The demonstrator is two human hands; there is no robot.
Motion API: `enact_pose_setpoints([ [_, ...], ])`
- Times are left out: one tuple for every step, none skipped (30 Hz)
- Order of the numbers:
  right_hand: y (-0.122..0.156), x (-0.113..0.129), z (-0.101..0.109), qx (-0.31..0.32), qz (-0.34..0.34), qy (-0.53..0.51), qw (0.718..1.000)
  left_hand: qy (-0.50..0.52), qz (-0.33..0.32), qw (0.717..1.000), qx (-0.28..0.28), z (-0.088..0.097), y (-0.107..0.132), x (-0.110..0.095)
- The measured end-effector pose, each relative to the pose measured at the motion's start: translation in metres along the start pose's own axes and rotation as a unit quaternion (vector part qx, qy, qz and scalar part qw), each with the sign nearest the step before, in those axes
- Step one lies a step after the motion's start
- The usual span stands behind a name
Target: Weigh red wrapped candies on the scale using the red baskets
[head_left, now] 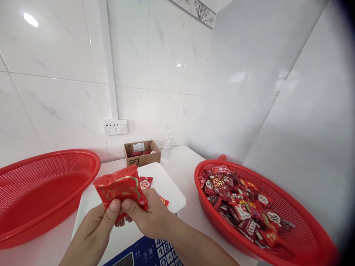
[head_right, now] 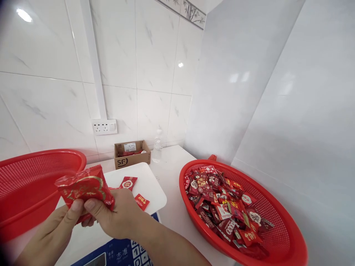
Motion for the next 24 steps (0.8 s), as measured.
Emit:
enact_pose_setpoints([
  [0.0, -0.001, 0.0, -0.004, 0.0, -0.006, 1.0, 0.005, -0.003, 1.0, -0.001, 0.001, -0.001, 0.0],
  [-0.001, -0.001, 0.001, -0.009, 0.002, -0.011, 1.0, 0.01, -0.009, 1.0, 0.001, 0.001, -0.001, -0.001],
  [-0.001, -0.001, 0.001, -0.013, 0.008, -0.013, 1.0, 0.014, -0.017, 1.0, 0.002, 0.001, -0.001, -0.003],
  [-0.001, -0.001, 0.002, -0.015, 0.017, -0.014, 1.0, 0.018, -0.023, 1.0, 0.005, 0.001, -0.002, -0.005],
  [-0.001, 0.0, 0.002, -0.016, 0.025, -0.014, 0.999, 0.021, -0.028, 0.999, 0.009, 0.0, -0.001, -0.006],
  [0.0, 0.0, 0.002, -0.016, 0.029, -0.014, 0.999, 0.023, -0.031, 0.999, 0.009, 0.0, -0.001, -0.008],
  [0.0, 0.0, 0.003, -0.018, 0.029, -0.013, 0.999, 0.024, -0.033, 0.999, 0.009, 0.0, -0.001, -0.009],
  [0.0, 0.0, 0.004, -0.02, 0.026, -0.011, 0.999, 0.023, -0.032, 0.999, 0.01, 0.0, -0.001, -0.009],
  [0.0, 0.0, 0.004, -0.022, 0.022, -0.01, 0.999, 0.022, -0.033, 0.999, 0.01, 0.0, -0.001, -0.009],
  [0.0, 0.0, 0.004, -0.019, 0.019, -0.008, 1.0, 0.022, -0.034, 0.999, 0.014, -0.001, -0.001, -0.009],
  [0.0, 0.0, 0.003, -0.015, 0.018, -0.004, 1.0, 0.022, -0.036, 0.999, 0.019, -0.001, -0.001, -0.008],
  [0.0, 0.001, 0.002, -0.01, 0.018, -0.003, 1.0, 0.024, -0.037, 0.999, 0.026, -0.002, -0.001, -0.008],
  [0.0, 0.001, 0.001, -0.005, 0.015, -0.004, 1.0, 0.026, -0.039, 0.998, 0.033, -0.003, -0.001, -0.007],
  [0.0, 0.0, 0.0, -0.001, 0.011, -0.006, 1.0, 0.027, -0.041, 0.998, 0.038, -0.004, -0.001, -0.007],
  [0.0, -0.001, 0.0, 0.0, 0.006, -0.009, 1.0, 0.028, -0.041, 0.998, 0.043, -0.005, -0.002, -0.007],
  [0.0, -0.002, -0.001, 0.001, 0.001, -0.011, 1.0, 0.027, -0.04, 0.998, 0.044, -0.005, -0.002, -0.007],
  [0.0, -0.003, -0.001, 0.002, -0.004, -0.013, 1.0, 0.026, -0.04, 0.998, 0.044, -0.006, -0.003, -0.007],
  [0.0, -0.005, -0.001, 0.004, -0.007, -0.013, 1.0, 0.024, -0.039, 0.998, 0.044, -0.007, -0.003, -0.008],
  [0.0, -0.005, -0.001, 0.005, -0.008, -0.01, 1.0, 0.021, -0.04, 0.998, 0.043, -0.009, -0.003, -0.009],
  [0.0, -0.006, -0.001, 0.004, -0.006, -0.008, 1.0, 0.019, -0.042, 0.998, 0.041, -0.01, -0.003, -0.01],
  [0.0, -0.006, 0.0, 0.001, -0.004, -0.006, 1.0, 0.019, -0.044, 0.998, 0.035, -0.01, -0.002, -0.012],
  [0.0, -0.006, 0.0, -0.001, -0.002, -0.005, 1.0, 0.02, -0.046, 0.998, 0.029, -0.011, -0.002, -0.014],
  [0.0, -0.006, 0.0, -0.001, 0.0, -0.005, 1.0, 0.022, -0.045, 0.999, 0.019, -0.01, -0.001, -0.015],
  [0.0, -0.006, 0.0, 0.003, 0.001, -0.004, 1.0, 0.024, -0.042, 0.999, 0.007, -0.009, 0.0, -0.016],
])
Point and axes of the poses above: each hand's wrist, its own y-axis away from the middle knuckle, its own z-axis out of the back of the hand, x = y × z, the point moved 8 cm from there along -y, towards the middle knuckle, and after that the axes turned 15 degrees about y, right-handed, at the moved point
